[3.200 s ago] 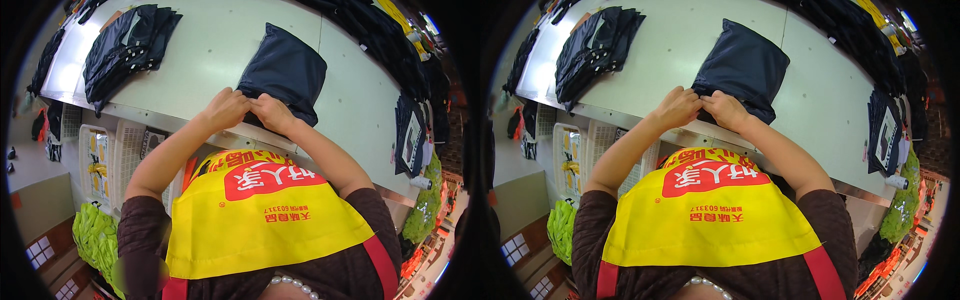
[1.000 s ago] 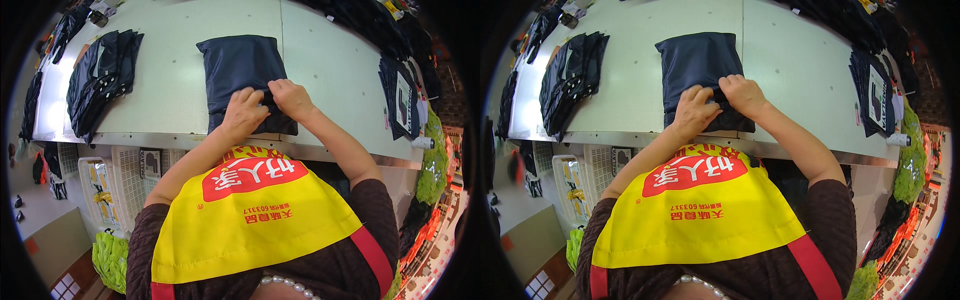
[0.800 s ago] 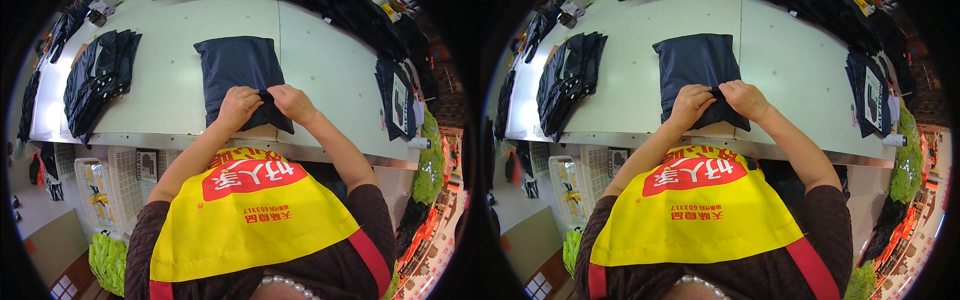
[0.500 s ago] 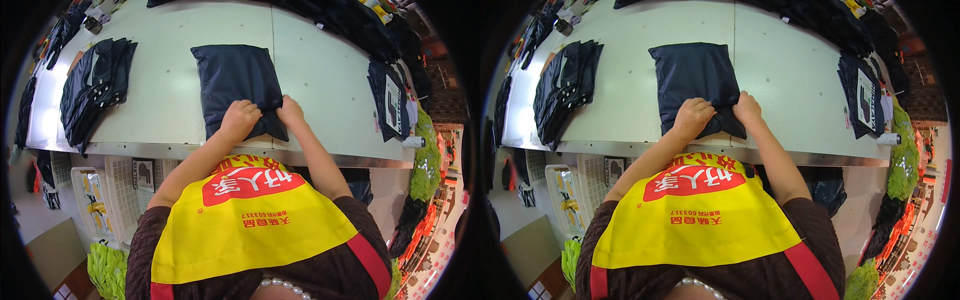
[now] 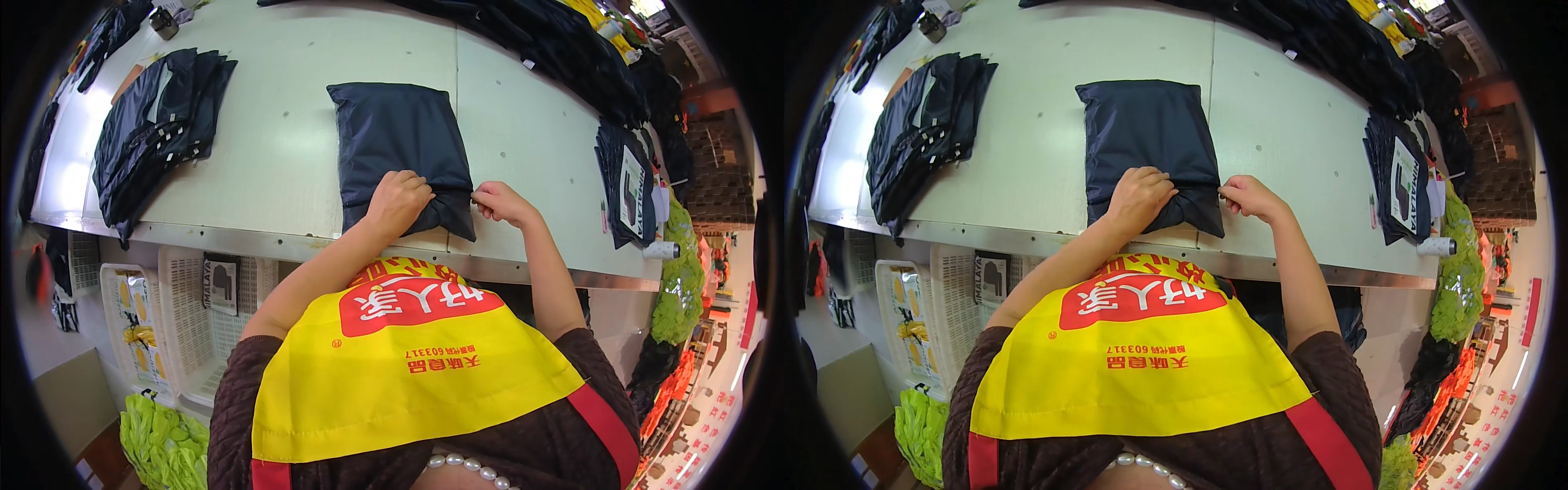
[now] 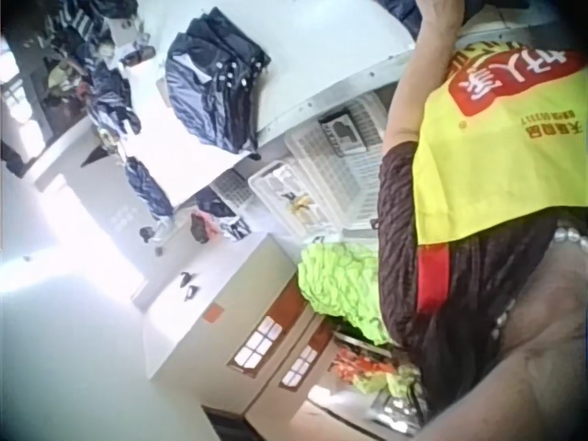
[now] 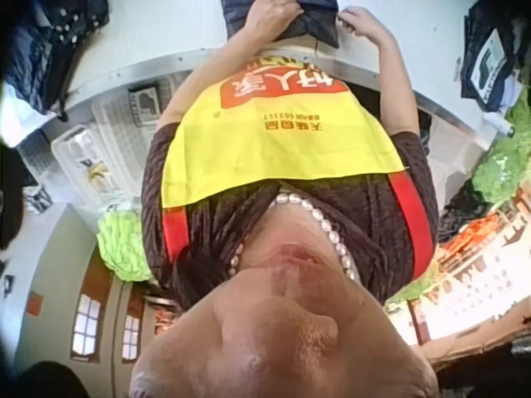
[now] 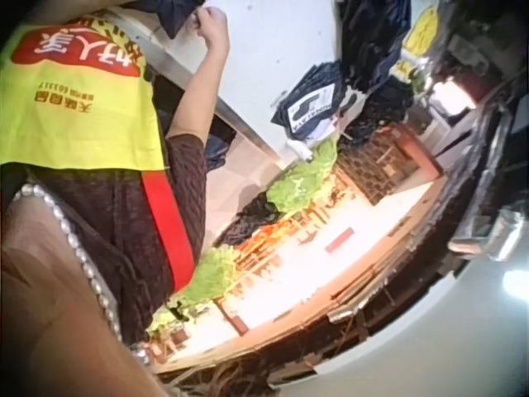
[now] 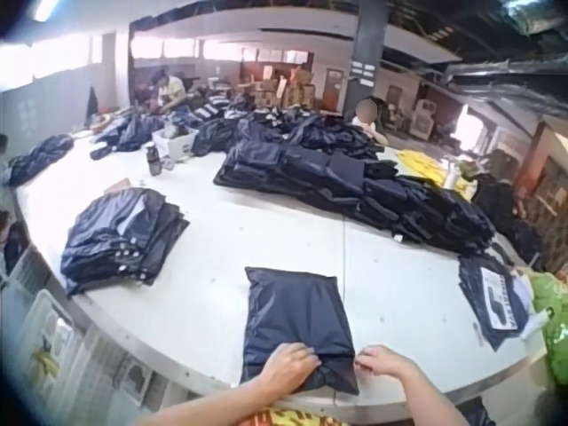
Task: The person folds a black raincoat on a white table, aligning edges and smoothing the fabric. The person then folds the raincoat into a compact rectangle and places it on a stack of similar folded items.
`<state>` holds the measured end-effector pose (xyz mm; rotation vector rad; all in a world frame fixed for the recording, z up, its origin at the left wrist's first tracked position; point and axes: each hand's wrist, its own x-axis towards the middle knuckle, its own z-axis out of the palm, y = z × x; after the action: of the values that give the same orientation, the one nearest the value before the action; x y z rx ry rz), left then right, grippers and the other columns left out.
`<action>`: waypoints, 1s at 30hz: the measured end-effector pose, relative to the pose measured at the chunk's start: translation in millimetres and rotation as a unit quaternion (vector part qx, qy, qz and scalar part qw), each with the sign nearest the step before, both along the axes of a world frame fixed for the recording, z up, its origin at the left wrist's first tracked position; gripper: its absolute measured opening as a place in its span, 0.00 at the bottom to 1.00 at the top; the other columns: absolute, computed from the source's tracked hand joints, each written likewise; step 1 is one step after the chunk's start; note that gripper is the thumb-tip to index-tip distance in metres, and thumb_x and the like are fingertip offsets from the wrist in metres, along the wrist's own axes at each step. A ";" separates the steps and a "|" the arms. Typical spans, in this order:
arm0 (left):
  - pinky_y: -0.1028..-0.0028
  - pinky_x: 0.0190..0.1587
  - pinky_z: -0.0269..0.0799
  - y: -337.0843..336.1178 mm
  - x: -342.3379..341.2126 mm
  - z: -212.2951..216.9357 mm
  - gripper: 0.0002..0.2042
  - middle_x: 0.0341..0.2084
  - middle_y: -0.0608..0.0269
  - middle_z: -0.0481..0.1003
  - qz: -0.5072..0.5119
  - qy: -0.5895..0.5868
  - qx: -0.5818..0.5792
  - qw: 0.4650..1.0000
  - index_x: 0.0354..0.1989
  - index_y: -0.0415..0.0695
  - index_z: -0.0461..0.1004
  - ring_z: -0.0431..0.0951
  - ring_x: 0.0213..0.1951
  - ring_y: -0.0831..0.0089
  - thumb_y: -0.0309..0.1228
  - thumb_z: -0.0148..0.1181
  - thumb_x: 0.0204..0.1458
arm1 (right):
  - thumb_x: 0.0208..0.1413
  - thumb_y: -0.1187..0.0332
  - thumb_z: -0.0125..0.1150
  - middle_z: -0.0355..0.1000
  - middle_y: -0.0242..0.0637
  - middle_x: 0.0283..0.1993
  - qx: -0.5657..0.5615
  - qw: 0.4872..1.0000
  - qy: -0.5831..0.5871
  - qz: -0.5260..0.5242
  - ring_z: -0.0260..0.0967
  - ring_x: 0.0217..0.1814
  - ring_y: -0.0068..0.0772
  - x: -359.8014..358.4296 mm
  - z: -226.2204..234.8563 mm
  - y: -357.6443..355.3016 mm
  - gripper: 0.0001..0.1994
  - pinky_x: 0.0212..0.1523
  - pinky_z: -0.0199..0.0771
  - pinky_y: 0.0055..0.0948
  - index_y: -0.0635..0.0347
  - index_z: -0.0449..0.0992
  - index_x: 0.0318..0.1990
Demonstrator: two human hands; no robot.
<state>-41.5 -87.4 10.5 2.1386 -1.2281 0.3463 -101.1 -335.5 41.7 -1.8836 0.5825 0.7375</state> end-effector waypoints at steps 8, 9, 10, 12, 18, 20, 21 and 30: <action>0.69 0.41 0.66 8.7 0.2 0.3 0.06 0.31 0.62 0.78 0.019 -0.014 -0.015 1.000 0.27 0.45 0.77 0.76 0.40 0.68 0.33 0.62 0.44 | 0.55 0.62 0.54 0.68 0.31 0.21 -0.077 0.980 -0.149 0.110 0.63 0.19 0.21 4.8 41.4 48.8 0.12 0.20 0.64 0.23 0.63 0.71 0.29; 0.69 0.41 0.66 8.1 -0.8 0.8 0.06 0.31 0.62 0.78 0.015 -0.022 -0.017 0.999 0.27 0.45 0.77 0.76 0.40 0.68 0.33 0.62 0.44 | 0.55 0.62 0.54 0.69 0.31 0.21 -0.073 0.981 -0.144 0.105 0.63 0.19 0.21 5.1 40.7 55.7 0.12 0.20 0.64 0.24 0.64 0.72 0.29; 0.68 0.43 0.65 9.3 -1.8 1.4 0.06 0.32 0.62 0.78 0.019 -0.020 -0.033 0.999 0.27 0.45 0.76 0.75 0.41 0.68 0.32 0.64 0.43 | 0.55 0.62 0.54 0.69 0.31 0.22 -0.068 0.982 -0.142 0.106 0.64 0.19 0.21 9.8 38.8 61.4 0.12 0.21 0.65 0.24 0.64 0.72 0.29; 0.67 0.44 0.65 13.9 -3.1 3.5 0.08 0.33 0.62 0.77 0.017 0.002 -0.070 0.997 0.28 0.45 0.75 0.75 0.42 0.67 0.33 0.65 0.41 | 0.55 0.62 0.53 0.72 0.36 0.23 -0.102 0.981 -0.120 0.109 0.68 0.19 0.28 13.7 42.1 75.4 0.13 0.24 0.69 0.28 0.64 0.73 0.30; 0.63 0.56 0.60 79.1 3.6 -7.7 0.23 0.47 0.48 0.70 0.299 0.353 -0.212 0.861 0.47 0.38 0.69 0.68 0.52 0.57 0.40 0.62 0.47 | 0.55 0.61 0.53 0.74 0.45 0.29 -0.321 0.900 -0.155 0.251 0.72 0.33 0.47 9.1 54.5 81.5 0.13 0.35 0.71 0.40 0.62 0.74 0.30; 0.67 0.53 0.65 93.6 8.1 -24.4 0.26 0.46 0.47 0.70 0.254 0.695 -0.305 0.599 0.50 0.31 0.65 0.70 0.51 0.62 0.44 0.54 0.55 | 0.55 0.61 0.53 0.73 0.48 0.30 -0.328 0.877 -0.214 0.279 0.69 0.35 0.55 13.3 51.0 98.5 0.12 0.35 0.69 0.44 0.62 0.73 0.29; 0.67 0.50 0.67 93.2 6.5 -24.6 0.26 0.45 0.48 0.71 0.240 0.730 -0.317 0.556 0.50 0.31 0.65 0.71 0.49 0.63 0.44 0.54 0.55 | 0.54 0.62 0.54 0.73 0.49 0.30 -0.287 0.880 -0.245 0.289 0.70 0.35 0.54 17.6 50.8 109.9 0.12 0.35 0.69 0.44 0.62 0.73 0.28; 0.60 0.47 0.72 87.2 -8.5 -15.2 0.31 0.44 0.50 0.72 0.124 0.870 -0.361 0.313 0.47 0.40 0.67 0.75 0.44 0.59 0.59 0.48 0.52 | 0.46 0.68 0.55 0.76 0.46 0.32 -0.254 0.843 -0.281 0.382 0.75 0.34 0.45 39.2 16.7 227.0 0.12 0.32 0.75 0.41 0.63 0.76 0.38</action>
<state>-50.0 -0.2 -4.7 0.6737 0.6054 -0.9879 -61.9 -108.5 58.4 -2.7215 -0.4422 0.4713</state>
